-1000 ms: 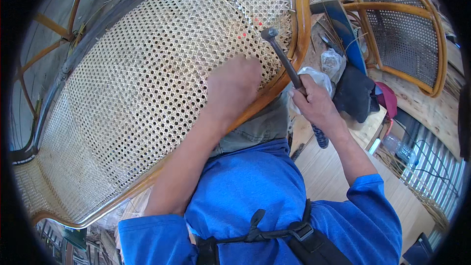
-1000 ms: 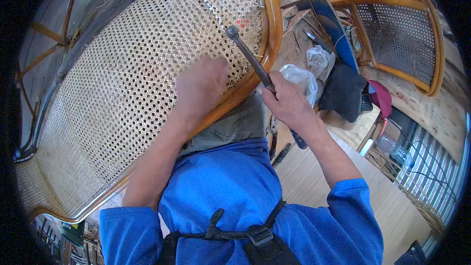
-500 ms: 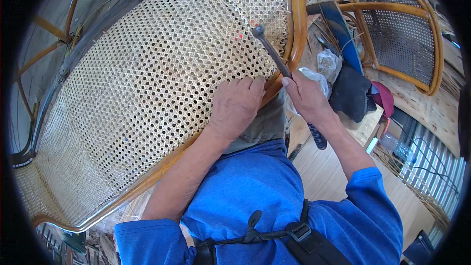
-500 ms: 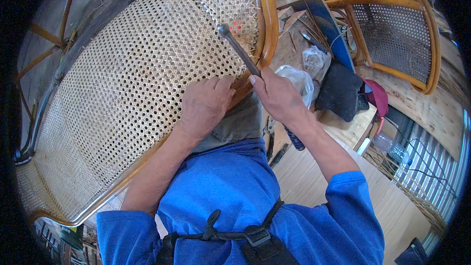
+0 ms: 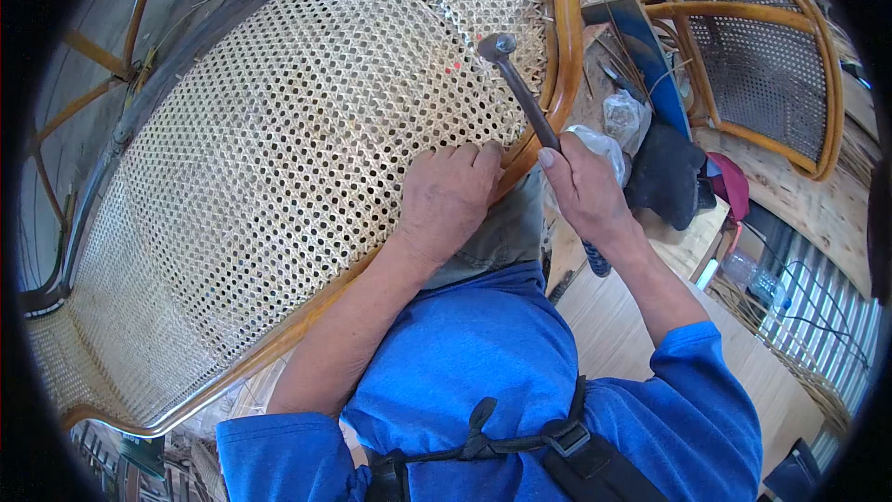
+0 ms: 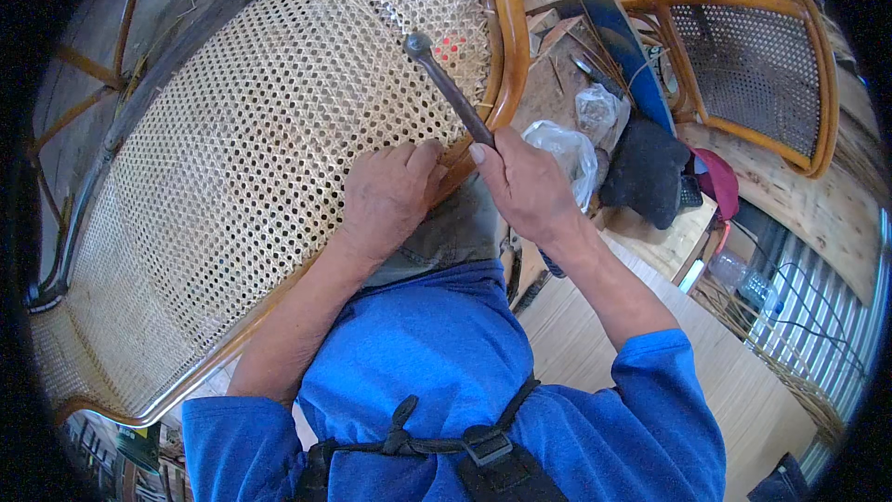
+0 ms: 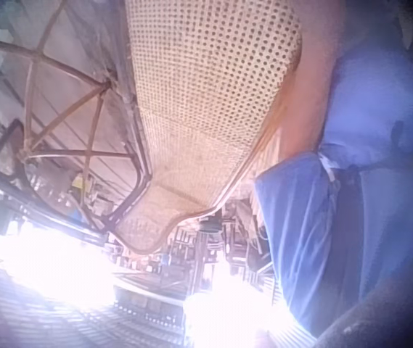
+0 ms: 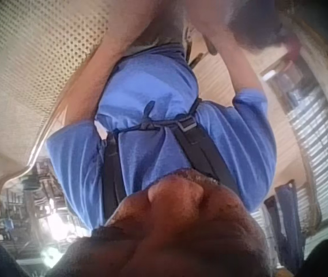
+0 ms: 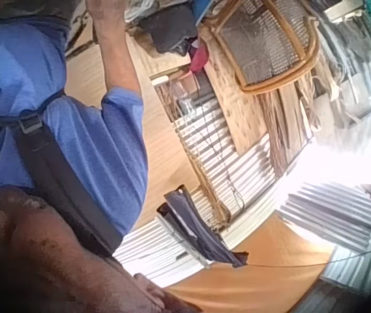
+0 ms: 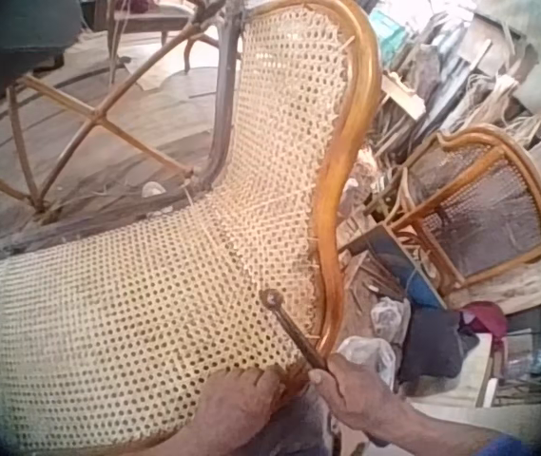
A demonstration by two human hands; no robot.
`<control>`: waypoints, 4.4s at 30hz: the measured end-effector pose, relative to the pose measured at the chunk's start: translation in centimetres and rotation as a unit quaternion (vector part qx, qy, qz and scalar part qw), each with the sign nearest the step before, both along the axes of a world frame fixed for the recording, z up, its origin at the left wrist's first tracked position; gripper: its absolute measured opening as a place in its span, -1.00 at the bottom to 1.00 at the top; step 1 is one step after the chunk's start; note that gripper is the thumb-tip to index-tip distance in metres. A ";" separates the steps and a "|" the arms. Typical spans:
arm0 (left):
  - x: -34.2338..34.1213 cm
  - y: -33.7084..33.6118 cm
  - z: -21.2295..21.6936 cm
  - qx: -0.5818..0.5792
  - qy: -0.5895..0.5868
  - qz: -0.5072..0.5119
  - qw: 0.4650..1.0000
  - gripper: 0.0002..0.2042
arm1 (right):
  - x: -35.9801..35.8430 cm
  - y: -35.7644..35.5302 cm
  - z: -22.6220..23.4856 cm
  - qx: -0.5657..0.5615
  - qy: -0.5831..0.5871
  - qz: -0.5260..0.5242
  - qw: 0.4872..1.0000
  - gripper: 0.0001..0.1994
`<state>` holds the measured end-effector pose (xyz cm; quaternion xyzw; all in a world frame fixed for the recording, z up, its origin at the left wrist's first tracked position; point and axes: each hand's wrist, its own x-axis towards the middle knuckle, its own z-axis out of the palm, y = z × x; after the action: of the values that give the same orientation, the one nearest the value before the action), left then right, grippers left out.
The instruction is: Repairing a rattan chair by weaving and securing joints with a hammer and pins.
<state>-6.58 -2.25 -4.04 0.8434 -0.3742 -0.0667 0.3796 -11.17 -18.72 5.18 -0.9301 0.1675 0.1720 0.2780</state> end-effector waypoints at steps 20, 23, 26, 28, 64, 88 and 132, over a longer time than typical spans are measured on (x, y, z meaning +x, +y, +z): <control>0.3 -0.1 0.3 0.005 -0.031 0.012 0.999 -0.82 | -1.6 -1.1 -0.1 -0.002 0.032 -0.021 0.999 -0.66; 0.4 0.3 0.6 -0.014 -0.014 0.014 1.000 -0.85 | -2.2 -0.4 0.8 0.011 0.000 -0.014 1.000 -0.67; 0.2 2.2 2.4 -0.169 0.252 0.117 0.946 -0.85 | -3.0 -1.1 -1.2 -0.035 0.064 0.008 0.997 -0.72; 0.7 5.2 5.4 -0.228 0.344 0.160 0.897 -0.84 | -3.5 -0.1 -1.2 -0.009 0.056 0.034 0.998 -0.73; -0.7 5.5 4.3 -0.358 0.642 0.142 0.663 -0.77 | 0.9 8.1 -2.4 0.509 -0.154 -0.275 0.801 -0.89; 13.3 -0.7 -0.5 -0.033 0.351 0.094 0.931 -0.70 | 8.5 1.0 -5.1 0.194 -0.187 -0.213 0.939 -0.91; 12.4 -3.3 -3.7 -0.141 0.168 0.112 0.969 -0.83 | 8.6 3.4 -8.2 -0.105 -0.336 -0.088 0.932 -0.96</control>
<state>5.80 -5.52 -7.70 0.7945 -0.2135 -0.1112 0.5576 -2.54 -15.30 -3.05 -0.9388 0.1628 -0.1948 0.2328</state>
